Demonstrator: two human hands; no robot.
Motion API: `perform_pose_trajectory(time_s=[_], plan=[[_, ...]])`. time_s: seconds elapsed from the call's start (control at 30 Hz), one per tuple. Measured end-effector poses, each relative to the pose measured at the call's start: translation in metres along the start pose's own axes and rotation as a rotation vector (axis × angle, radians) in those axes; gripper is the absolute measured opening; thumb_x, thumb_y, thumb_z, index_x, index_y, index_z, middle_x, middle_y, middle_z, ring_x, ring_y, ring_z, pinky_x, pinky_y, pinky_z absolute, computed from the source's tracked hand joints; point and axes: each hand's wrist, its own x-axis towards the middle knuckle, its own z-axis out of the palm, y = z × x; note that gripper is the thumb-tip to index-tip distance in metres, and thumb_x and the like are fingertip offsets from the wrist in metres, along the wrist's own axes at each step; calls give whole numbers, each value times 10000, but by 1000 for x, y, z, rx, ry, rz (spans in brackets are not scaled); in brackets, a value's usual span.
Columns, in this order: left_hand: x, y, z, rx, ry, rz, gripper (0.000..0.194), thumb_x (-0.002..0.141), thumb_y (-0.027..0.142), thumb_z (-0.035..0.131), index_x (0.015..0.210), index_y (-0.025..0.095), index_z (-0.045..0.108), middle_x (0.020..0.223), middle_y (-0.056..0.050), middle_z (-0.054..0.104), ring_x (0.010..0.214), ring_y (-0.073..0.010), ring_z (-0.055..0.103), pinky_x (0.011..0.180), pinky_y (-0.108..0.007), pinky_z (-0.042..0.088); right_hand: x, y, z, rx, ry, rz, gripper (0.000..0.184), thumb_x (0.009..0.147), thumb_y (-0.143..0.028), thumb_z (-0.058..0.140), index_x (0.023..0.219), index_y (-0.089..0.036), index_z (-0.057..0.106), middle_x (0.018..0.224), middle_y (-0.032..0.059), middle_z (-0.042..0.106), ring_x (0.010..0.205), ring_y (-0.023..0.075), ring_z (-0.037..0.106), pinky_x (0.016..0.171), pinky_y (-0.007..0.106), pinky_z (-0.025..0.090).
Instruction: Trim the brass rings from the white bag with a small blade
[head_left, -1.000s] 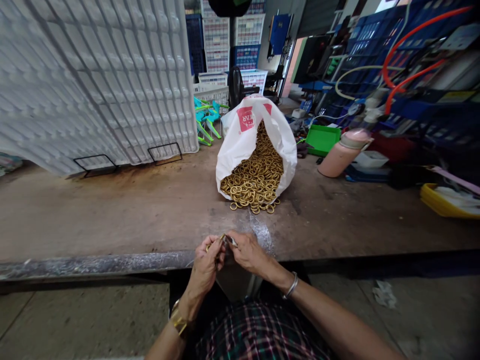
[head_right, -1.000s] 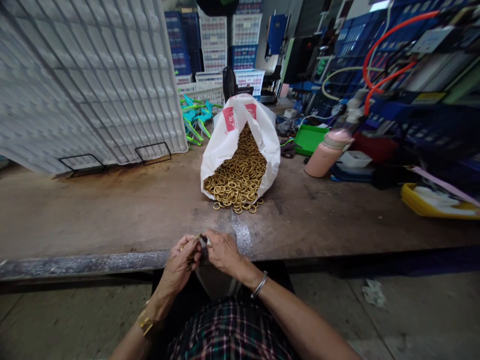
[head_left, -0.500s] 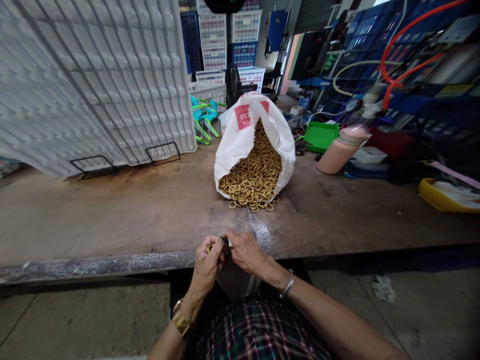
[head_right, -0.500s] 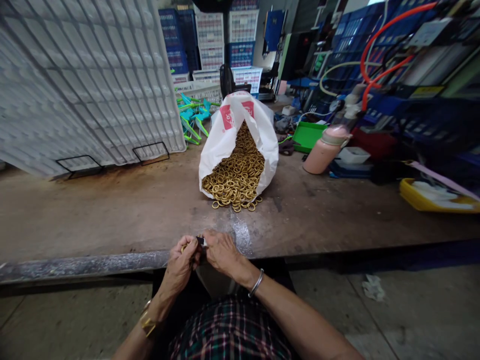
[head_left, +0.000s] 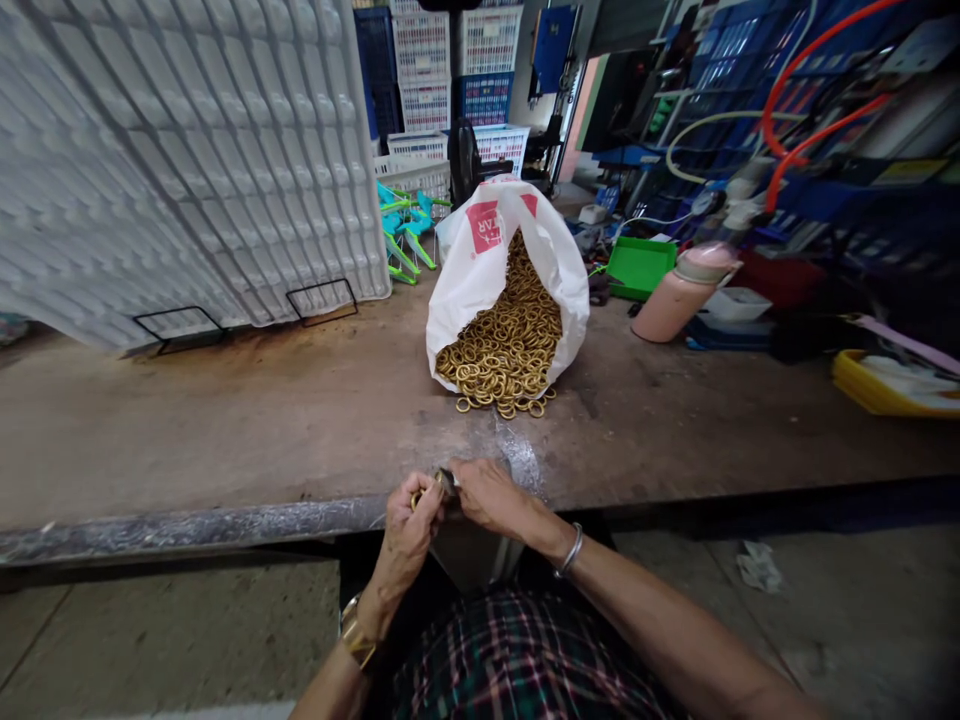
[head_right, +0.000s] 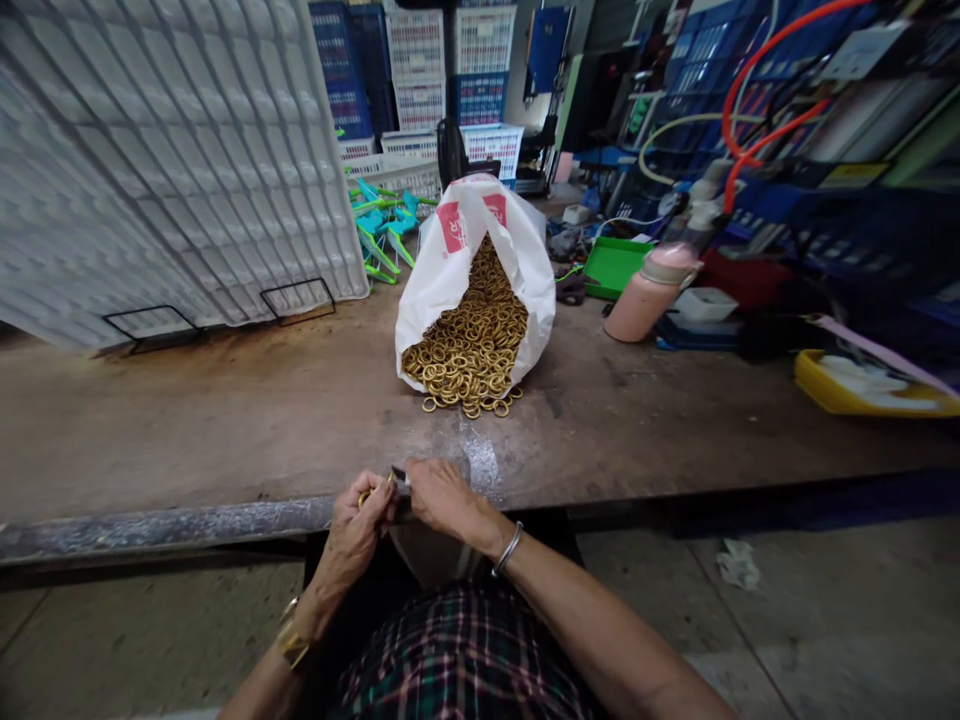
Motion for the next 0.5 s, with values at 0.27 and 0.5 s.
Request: perform_pose_trajectory(time_s=[0.27,0.5], plan=[[-36,-8,-3,-138,-332,-377,278,785,413,527,689,153,535,493,37,473,404,-59,367,388,-181,254,27,21,-10,-77,203,203,282,789,-86,375,1035,-129,506,872,104,642,770,191,601,654,265,373],[-16,-102,-2,-95,-54,-731,249,713,355,591,623,124,566,542,-4,553,409,-80,440,380,-205,279,50,30,-11,-161,305,302,283,845,-197,409,1125,-175,448,1059,125,581,875,222,591,714,312,410]])
